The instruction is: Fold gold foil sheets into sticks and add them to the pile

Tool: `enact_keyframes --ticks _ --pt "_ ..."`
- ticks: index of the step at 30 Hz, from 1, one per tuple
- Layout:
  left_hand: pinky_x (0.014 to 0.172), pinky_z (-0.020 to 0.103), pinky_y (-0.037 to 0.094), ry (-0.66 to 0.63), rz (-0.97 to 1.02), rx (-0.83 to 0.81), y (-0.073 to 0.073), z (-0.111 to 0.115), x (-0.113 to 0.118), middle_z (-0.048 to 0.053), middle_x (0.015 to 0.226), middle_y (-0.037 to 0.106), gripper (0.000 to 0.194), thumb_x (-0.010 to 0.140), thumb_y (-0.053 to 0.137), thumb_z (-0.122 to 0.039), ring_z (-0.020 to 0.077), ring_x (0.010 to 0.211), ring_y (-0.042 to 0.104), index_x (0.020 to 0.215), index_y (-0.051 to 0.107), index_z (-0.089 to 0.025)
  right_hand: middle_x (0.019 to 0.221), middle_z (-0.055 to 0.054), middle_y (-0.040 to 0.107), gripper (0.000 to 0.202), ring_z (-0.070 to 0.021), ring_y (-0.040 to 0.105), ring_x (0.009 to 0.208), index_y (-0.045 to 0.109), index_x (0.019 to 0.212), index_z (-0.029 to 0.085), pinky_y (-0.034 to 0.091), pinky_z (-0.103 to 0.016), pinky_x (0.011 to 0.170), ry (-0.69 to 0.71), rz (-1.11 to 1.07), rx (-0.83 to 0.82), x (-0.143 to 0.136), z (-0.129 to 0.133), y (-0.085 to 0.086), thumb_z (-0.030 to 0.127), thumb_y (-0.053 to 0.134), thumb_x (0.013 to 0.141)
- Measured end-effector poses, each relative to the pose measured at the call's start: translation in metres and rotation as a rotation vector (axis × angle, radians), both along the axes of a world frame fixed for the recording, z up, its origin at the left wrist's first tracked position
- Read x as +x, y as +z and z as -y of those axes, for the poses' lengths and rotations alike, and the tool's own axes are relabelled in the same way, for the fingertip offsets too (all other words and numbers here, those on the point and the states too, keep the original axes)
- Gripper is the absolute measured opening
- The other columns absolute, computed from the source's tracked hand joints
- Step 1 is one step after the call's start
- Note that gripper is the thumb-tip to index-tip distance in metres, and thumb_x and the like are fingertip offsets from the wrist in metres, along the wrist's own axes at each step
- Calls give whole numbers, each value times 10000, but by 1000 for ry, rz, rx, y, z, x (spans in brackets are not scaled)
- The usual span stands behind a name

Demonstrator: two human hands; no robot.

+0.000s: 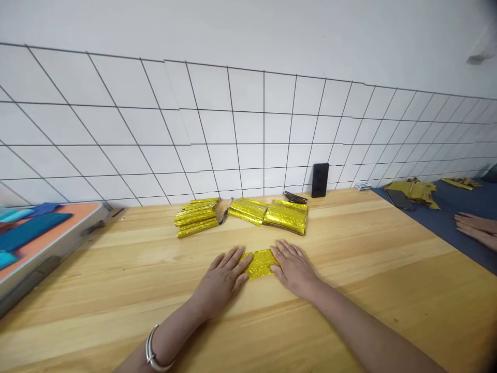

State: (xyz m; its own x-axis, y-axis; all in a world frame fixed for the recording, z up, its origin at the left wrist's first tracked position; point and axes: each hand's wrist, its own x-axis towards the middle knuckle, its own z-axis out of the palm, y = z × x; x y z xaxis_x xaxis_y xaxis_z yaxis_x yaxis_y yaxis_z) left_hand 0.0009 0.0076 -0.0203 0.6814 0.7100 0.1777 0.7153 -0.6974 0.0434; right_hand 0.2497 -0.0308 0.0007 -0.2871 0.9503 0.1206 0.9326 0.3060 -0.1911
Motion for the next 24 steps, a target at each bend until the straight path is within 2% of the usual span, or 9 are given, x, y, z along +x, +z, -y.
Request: enact_keyframes --ticks 8,14,18,21,24 --pt "1074 413 215 34 -8 -30 3 2 2 46 1477 256 519 940 254 -472 222 1358 224 1422 225 -279 1461 -95 309 535 -222 205 1353 350 1382 179 166 -400 1083 -10 13 34 1 -2 -3 437 336 914" --pt "1075 429 205 35 -6 -22 4 1 -1 67 1478 252 550 928 269 -505 238 1360 214 1422 228 -267 1473 -106 277 553 -253 169 1365 328 1395 161 183 -437 1077 -14 57 26 2 -5 -8 433 323 913" --pt "1075 429 205 31 11 -16 3 1 -1 84 1471 266 558 925 276 -506 238 1359 217 1419 244 -248 1487 -123 229 562 -260 126 1375 311 1399 127 165 -450 1091 -19 58 74 -2 -3 -3 394 356 907" --pt "1072 435 211 28 9 -21 3 1 -1 88 1471 264 558 926 271 -507 240 1360 213 1418 246 -245 1505 -108 168 547 -237 81 1384 276 1414 134 141 -441 1108 75 48 94 -10 3 3 357 348 919" --pt "1067 447 219 35 -2 -32 5 2 -1 88 1476 252 554 928 261 -506 245 1362 208 1417 246 -247 1505 -98 163 591 -231 100 1382 248 1425 151 150 -435 1114 245 50 15 -17 9 5 446 336 920"
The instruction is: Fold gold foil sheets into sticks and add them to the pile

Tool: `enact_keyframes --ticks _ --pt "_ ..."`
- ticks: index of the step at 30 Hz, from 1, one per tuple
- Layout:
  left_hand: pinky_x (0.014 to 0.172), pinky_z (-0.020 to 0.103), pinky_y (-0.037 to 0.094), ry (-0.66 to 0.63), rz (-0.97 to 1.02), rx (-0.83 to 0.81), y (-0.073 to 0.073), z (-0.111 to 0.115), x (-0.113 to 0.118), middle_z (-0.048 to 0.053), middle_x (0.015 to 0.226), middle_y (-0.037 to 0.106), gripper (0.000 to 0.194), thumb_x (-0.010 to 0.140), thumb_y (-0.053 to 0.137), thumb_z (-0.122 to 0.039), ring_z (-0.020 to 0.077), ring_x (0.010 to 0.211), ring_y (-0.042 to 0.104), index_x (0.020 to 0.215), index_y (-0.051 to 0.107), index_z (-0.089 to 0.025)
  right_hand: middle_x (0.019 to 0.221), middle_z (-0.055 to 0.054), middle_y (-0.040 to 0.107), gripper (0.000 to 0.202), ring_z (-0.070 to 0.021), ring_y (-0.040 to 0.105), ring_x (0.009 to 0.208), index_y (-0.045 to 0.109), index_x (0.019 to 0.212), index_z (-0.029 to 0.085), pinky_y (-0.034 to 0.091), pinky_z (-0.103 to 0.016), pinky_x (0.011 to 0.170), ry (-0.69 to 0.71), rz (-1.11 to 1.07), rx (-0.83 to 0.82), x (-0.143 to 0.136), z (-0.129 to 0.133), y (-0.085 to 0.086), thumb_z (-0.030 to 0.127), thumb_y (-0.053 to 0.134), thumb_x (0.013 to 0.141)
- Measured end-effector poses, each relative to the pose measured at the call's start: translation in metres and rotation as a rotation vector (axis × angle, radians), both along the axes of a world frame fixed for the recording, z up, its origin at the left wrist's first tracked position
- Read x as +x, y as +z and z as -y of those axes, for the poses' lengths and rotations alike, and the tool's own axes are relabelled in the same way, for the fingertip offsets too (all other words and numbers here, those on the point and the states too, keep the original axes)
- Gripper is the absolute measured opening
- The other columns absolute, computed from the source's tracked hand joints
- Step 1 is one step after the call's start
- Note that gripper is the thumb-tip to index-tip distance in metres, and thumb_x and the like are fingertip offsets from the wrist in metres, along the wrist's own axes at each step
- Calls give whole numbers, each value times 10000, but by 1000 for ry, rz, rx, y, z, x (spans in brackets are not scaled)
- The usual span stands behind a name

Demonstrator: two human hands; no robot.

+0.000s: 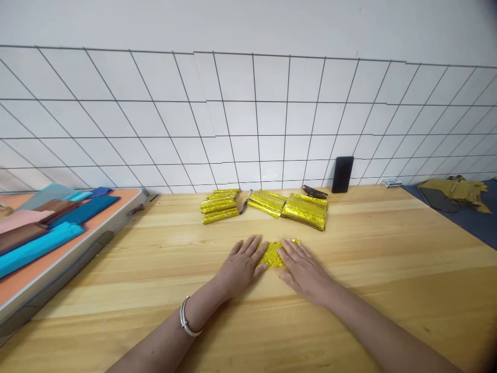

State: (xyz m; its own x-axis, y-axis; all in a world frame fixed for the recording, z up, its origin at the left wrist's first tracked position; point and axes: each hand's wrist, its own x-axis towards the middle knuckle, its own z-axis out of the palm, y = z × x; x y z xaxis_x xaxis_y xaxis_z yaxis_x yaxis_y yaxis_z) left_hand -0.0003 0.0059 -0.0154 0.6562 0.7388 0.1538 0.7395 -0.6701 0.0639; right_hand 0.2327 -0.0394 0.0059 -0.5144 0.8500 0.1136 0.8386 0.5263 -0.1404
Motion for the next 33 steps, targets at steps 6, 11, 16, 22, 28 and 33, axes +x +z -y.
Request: enact_keyframes --ticks 6,11,16,22,28,33 --pt "1087 482 157 0 4 23 8 7 7 76 1491 211 574 914 278 -531 268 1377 142 1413 255 -248 1502 -106 156 662 -248 95 1381 212 1435 147 126 -458 1120 53 4 -86 -2 2 -6 551 250 912" --pt "1106 439 154 -144 4 -25 11 16 18 85 1496 185 615 925 269 -496 241 1384 119 1445 127 -198 1503 -100 157 705 -245 96 1381 191 1441 156 121 -446 1126 35 -14 -92 -2 1 -4 595 245 893" --pt "1097 455 178 -157 -5 -56 10 17 17 112 1497 167 641 919 277 -510 270 1385 87 1444 132 -171 1509 -89 142 714 -244 79 1383 179 1444 174 114 -439 1126 49 -6 -94 -1 2 -2 606 270 883" --pt "1080 484 198 -154 -5 -58 13 17 13 122 1504 122 671 895 303 -561 306 1382 66 1439 170 -193 1509 -90 143 635 -239 101 1381 202 1439 186 142 -444 1110 3 19 -76 12 -5 -3 540 252 915" --pt "1079 473 211 -174 3 -118 18 9 4 74 1501 167 571 914 310 -516 272 1377 140 1423 220 -273 1486 -79 244 581 -225 172 1369 255 1424 205 181 -439 1090 -82 -7 -33 24 -14 -7 499 273 923" --pt "1075 418 262 -93 111 -145 13 -3 3 38 1444 334 434 956 280 -377 197 1339 276 1376 334 -279 1445 -81 344 494 -218 247 1342 379 1369 203 227 -415 1070 -160 -71 13 29 -21 -12 416 298 931"
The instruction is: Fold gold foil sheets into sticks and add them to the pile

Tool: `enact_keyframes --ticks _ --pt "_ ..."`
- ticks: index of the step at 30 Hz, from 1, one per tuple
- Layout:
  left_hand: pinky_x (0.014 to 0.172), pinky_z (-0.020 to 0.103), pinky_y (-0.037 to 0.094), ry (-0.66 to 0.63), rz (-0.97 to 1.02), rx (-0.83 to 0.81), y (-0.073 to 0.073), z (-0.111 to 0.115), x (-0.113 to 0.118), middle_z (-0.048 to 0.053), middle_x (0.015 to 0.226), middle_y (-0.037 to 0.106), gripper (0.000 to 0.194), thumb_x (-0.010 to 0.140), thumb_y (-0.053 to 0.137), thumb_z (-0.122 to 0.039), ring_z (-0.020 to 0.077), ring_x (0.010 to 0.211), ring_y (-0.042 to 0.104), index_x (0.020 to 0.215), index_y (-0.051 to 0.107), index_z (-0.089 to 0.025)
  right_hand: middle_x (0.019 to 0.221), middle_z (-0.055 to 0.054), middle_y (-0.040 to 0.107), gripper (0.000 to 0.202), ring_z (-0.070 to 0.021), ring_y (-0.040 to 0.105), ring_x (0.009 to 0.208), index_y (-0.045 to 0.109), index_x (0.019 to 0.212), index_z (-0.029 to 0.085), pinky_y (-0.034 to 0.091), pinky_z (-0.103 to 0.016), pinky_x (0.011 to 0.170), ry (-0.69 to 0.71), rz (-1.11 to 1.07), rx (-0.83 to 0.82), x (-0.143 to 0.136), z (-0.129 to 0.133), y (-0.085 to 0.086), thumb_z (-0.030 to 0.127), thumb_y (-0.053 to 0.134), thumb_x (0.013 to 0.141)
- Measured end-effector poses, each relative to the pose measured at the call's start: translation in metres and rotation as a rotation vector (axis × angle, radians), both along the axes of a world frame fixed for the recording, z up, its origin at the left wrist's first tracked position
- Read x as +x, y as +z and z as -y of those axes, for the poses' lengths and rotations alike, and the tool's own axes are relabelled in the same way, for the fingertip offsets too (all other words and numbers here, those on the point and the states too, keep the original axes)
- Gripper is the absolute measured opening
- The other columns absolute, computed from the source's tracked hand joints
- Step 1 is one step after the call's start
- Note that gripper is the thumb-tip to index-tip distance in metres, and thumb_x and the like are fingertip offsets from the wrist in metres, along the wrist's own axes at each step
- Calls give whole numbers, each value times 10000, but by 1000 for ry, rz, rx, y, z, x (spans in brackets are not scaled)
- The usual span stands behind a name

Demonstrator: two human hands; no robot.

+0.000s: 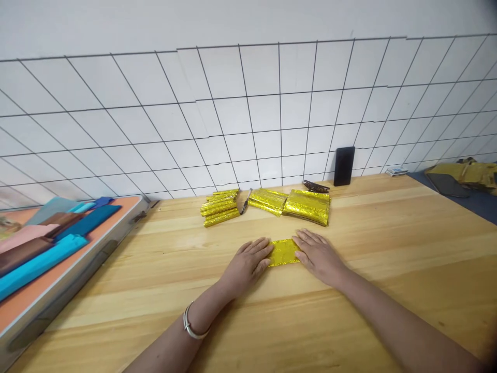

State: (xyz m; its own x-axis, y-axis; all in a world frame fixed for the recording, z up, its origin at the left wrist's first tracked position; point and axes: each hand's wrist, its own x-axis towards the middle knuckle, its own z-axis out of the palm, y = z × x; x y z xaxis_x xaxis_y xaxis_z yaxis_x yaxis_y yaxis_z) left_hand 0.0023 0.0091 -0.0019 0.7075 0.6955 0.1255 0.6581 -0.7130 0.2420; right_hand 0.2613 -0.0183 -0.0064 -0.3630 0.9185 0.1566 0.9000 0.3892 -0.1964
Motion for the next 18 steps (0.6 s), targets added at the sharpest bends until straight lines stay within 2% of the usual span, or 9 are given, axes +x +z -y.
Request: enact_keyframes --ticks 3,6,12,18 --pt "1074 403 274 42 50 25 -5 -4 0 49 1423 370 447 935 355 -370 196 1328 297 1367 353 -255 1418 -105 384 512 -229 289 1319 391 1357 166 238 -414 1064 -22 -26 25 2 -3 -4 400 372 902" --pt "1078 422 259 61 37 48 -8 -5 -2 63 1438 341 505 906 415 -406 218 1338 274 1377 332 -244 1399 -99 410 534 -231 320 1296 377 1361 179 252 -420 1053 -5 -58 44 3 -4 -6 383 433 871" --pt "1077 439 240 70 -13 62 -6 -2 -2 68 1447 324 528 902 412 -422 226 1348 249 1390 298 -254 1352 -103 457 536 -247 350 1259 382 1354 194 262 -437 1030 -1 -81 77 -2 -1 -1 353 466 849" --pt "1047 431 295 79 147 44 -9 -4 0 77 1373 430 594 844 537 -361 239 1285 350 1381 308 -250 1266 -101 517 525 -259 405 1176 418 1328 198 288 -431 1003 4 -116 118 -4 0 3 350 504 833"
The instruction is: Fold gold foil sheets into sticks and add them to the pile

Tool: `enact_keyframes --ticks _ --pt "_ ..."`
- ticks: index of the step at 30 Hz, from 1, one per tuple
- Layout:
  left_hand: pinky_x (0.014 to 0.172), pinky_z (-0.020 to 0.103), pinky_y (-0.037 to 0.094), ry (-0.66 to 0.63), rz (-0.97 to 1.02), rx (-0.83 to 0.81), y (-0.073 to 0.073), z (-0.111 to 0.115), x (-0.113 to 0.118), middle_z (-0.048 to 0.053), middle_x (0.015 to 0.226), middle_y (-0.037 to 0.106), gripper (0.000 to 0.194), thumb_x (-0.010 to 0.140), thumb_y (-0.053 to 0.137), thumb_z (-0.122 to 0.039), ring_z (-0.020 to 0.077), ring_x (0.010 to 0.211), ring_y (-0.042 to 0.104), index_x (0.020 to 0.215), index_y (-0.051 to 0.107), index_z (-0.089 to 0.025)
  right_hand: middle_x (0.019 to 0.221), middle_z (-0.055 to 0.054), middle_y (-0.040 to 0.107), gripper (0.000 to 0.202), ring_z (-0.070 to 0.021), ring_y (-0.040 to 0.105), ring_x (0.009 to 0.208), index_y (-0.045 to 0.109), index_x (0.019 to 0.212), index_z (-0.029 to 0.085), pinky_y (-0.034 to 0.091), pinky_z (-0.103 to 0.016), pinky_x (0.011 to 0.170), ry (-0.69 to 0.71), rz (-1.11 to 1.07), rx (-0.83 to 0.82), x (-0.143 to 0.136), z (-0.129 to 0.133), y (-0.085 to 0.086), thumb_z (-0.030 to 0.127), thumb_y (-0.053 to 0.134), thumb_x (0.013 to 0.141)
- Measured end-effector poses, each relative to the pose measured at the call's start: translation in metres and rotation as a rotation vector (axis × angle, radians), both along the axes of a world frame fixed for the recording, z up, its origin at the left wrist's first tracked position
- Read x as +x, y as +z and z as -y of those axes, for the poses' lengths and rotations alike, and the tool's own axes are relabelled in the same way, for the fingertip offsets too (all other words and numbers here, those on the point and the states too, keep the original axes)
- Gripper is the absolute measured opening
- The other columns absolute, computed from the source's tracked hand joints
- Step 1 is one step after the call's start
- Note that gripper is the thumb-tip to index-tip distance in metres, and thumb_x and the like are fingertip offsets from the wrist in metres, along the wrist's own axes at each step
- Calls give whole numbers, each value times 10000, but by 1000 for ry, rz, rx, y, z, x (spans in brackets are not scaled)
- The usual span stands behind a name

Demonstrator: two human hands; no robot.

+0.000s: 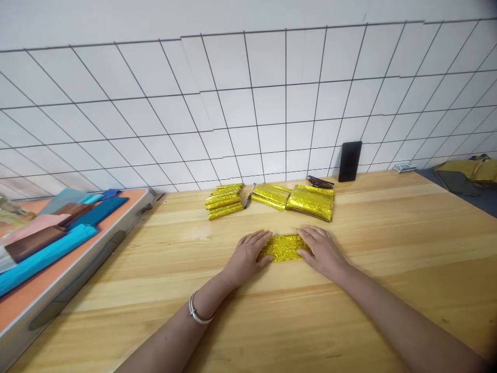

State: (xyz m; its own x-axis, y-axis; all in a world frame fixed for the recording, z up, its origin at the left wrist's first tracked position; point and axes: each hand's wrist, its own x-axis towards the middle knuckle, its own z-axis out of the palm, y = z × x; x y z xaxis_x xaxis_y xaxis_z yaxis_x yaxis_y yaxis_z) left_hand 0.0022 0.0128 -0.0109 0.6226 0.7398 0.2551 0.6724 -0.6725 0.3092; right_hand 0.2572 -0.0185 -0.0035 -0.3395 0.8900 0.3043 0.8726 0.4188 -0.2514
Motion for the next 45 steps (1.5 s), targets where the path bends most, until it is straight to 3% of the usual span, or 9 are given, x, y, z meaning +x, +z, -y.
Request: enact_keyframes --ticks 4,8,14,18,27,36,45 --pt "985 436 355 15 97 -32 -1 -2 -1 92 1266 512 648 795 609 -350 252 1161 464 1369 325 -251 1180 -112 549 515 -287 435 1102 461 1295 208 322 -453 961 -10 -27 27 0 -1 -1 363 550 811" --pt "941 429 375 32 118 -26 2 -2 -1 90 1180 541 650 772 643 -373 258 1089 482 1346 364 -254 1057 -101 577 441 -274 468 1014 521 1229 214 377 -423 893 -21 -71 33 0 -2 -1 350 570 812" --pt "910 407 372 38 134 -14 7 -1 0 73 1066 559 611 750 668 -369 246 1023 487 1300 425 -257 880 -73 600 157 -229 507 884 638 940 208 411 -366 792 5 -151 52 2 -2 -1 264 520 853" --pt "866 395 381 40 146 -8 9 1 1 65 982 569 554 727 691 -345 241 950 503 1232 489 -243 833 -60 604 132 -214 517 852 637 837 211 414 -349 768 19 -172 58 2 -2 1 222 507 853" --pt "825 356 382 2 135 -41 12 0 2 43 895 602 259 736 686 -317 213 882 525 967 618 -221 890 -48 607 184 -180 553 849 626 890 214 441 -300 767 0 -240 52 0 2 2 182 446 863" --pt "767 317 399 -5 129 -112 11 0 1 33 870 624 265 770 657 -317 200 854 550 1016 618 -228 937 -21 645 161 -174 596 869 605 949 236 463 -287 756 -46 -312 -33 2 0 -8 247 486 841" --pt "748 286 407 31 134 -163 12 -1 0 24 894 621 260 749 672 -309 188 837 546 986 613 -221 1116 -9 635 390 -200 597 972 561 1131 274 459 -319 820 -39 -345 -115 2 -3 -13 248 619 746"
